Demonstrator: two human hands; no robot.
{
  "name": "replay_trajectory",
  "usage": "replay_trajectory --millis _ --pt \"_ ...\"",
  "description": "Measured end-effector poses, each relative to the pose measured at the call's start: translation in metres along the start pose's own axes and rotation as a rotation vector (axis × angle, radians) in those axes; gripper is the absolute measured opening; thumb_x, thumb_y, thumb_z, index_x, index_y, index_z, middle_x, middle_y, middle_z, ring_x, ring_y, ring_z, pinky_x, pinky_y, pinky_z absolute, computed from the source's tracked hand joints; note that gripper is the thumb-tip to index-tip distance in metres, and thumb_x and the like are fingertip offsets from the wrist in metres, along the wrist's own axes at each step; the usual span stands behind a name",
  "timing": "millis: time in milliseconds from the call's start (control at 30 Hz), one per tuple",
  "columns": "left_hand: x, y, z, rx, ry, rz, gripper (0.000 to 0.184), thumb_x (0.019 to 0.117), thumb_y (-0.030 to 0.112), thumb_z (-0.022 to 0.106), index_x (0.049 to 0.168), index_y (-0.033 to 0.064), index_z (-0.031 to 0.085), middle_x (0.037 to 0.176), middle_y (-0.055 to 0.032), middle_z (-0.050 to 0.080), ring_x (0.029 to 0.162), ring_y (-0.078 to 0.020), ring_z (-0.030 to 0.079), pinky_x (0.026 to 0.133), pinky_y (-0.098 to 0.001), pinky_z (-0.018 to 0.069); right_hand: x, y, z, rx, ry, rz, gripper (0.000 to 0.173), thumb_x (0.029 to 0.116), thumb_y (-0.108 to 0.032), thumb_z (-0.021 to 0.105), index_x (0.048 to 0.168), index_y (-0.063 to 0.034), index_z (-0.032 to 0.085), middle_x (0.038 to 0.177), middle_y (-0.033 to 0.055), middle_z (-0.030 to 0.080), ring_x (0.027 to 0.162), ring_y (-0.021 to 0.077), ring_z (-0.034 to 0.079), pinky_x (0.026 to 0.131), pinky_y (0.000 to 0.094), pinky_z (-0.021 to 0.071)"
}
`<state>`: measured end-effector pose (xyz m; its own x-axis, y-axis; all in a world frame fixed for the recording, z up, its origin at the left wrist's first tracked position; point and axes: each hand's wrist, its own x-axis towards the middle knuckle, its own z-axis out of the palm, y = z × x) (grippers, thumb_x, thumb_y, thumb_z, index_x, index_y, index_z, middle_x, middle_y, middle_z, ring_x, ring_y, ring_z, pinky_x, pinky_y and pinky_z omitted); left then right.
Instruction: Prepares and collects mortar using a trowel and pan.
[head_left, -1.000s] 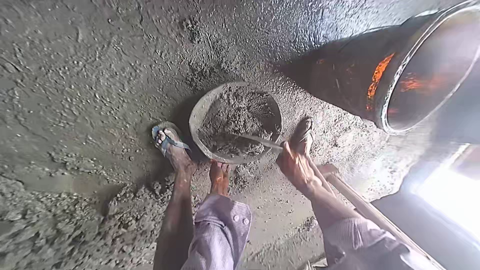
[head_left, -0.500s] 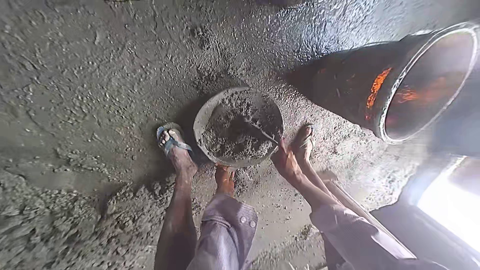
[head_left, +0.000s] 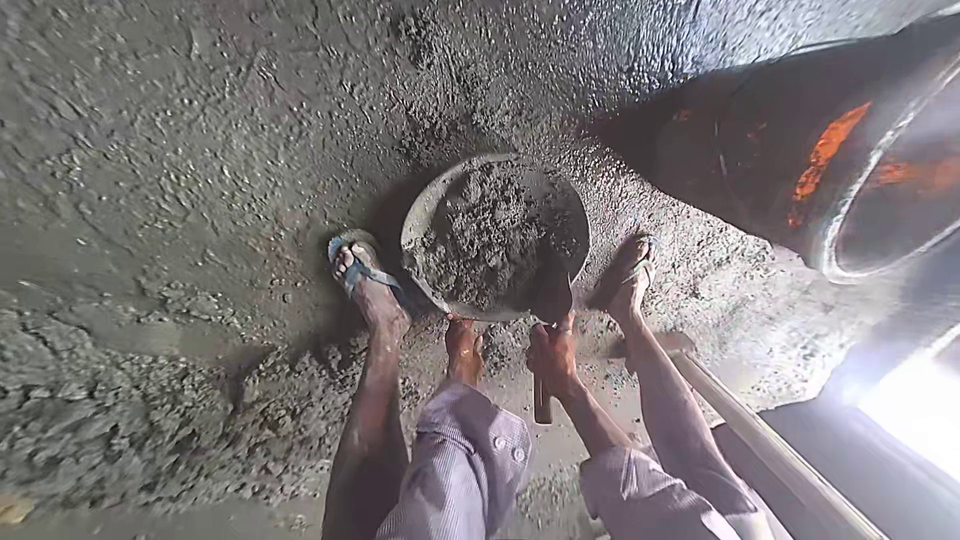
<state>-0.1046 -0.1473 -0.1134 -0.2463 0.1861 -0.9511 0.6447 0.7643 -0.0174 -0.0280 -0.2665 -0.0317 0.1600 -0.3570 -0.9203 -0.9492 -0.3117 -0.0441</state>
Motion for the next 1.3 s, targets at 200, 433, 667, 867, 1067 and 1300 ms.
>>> replay_trajectory --millis 200,433,667,867,1067,1300 --pt "-0.036 0.009 0.02 -0.038 -0.072 -0.071 0.058 0.113 0.042 0.018 0.157 0.0072 0.031 0.162 -0.0152 0.035 0.148 -0.0323 0.036 0.11 -0.0632 0.0354 -0.062 -0.055 -0.056 -0.855 -0.032 -0.224 0.06 0.1004 -0.022 0.058 0.151 0.0029 0.038 0.096 0.0189 0.07 0.087 0.0327 0.07 0.082 0.0512 0.056" --pt "-0.007 -0.019 0.017 -0.195 -0.089 -0.123 0.063 0.1108 0.052 0.021 0.159 0.0112 0.03 0.165 -0.0133 0.03 0.152 -0.0313 0.028 0.114 -0.066 0.028 -0.04 -0.163 -0.048 -1.364 -0.367 -0.376 0.063 0.1024 -0.025 0.051 0.161 -0.0189 0.028 0.11 0.0216 0.068 0.102 0.041 0.068 0.086 0.0612 0.053" --pt "-0.028 -0.013 0.012 -0.074 -0.026 0.037 0.059 0.113 0.042 0.024 0.153 -0.0002 0.037 0.155 -0.0245 0.042 0.142 -0.0382 0.043 0.104 -0.0602 0.0434 0.036 -0.193 -0.004 -0.66 -0.326 -0.117 0.046 0.1052 -0.029 0.057 0.146 -0.0126 0.042 0.076 0.0078 0.053 0.052 0.0149 0.049 0.05 0.033 0.0472" --pt "-0.036 0.005 0.009 -0.014 0.016 0.145 0.059 0.1128 0.042 0.024 0.151 0.001 0.041 0.155 -0.023 0.044 0.142 -0.0384 0.043 0.105 -0.068 0.0386 0.025 -0.111 -0.084 -0.137 -0.253 0.144 0.02 0.1094 -0.024 0.046 0.119 -0.007 0.051 0.07 0.0013 0.052 0.05 0.0095 0.049 0.046 0.0257 0.0462" --pt "-0.028 0.018 -0.003 0.089 -0.046 -0.044 0.055 0.1136 0.04 0.021 0.158 0.0085 0.033 0.162 -0.0165 0.036 0.149 -0.0355 0.035 0.112 -0.066 0.0331 -0.032 -0.065 -0.062 -0.065 -0.599 0.128 0.029 0.1066 -0.018 0.046 0.135 -0.0161 0.039 0.068 -0.0012 0.048 0.045 0.0083 0.044 0.041 0.0255 0.0428" --pt "-0.012 0.008 -0.008 0.078 -0.028 -0.087 0.058 0.112 0.047 0.024 0.154 0.0101 0.038 0.159 -0.0123 0.042 0.145 -0.0305 0.039 0.109 -0.0628 0.0366 0.043 -0.034 -0.068 -0.46 -0.246 0.077 0.056 0.1046 -0.028 0.056 0.153 -0.0153 0.03 0.084 0.0105 0.056 0.054 0.0191 0.054 0.051 0.0382 0.0508"
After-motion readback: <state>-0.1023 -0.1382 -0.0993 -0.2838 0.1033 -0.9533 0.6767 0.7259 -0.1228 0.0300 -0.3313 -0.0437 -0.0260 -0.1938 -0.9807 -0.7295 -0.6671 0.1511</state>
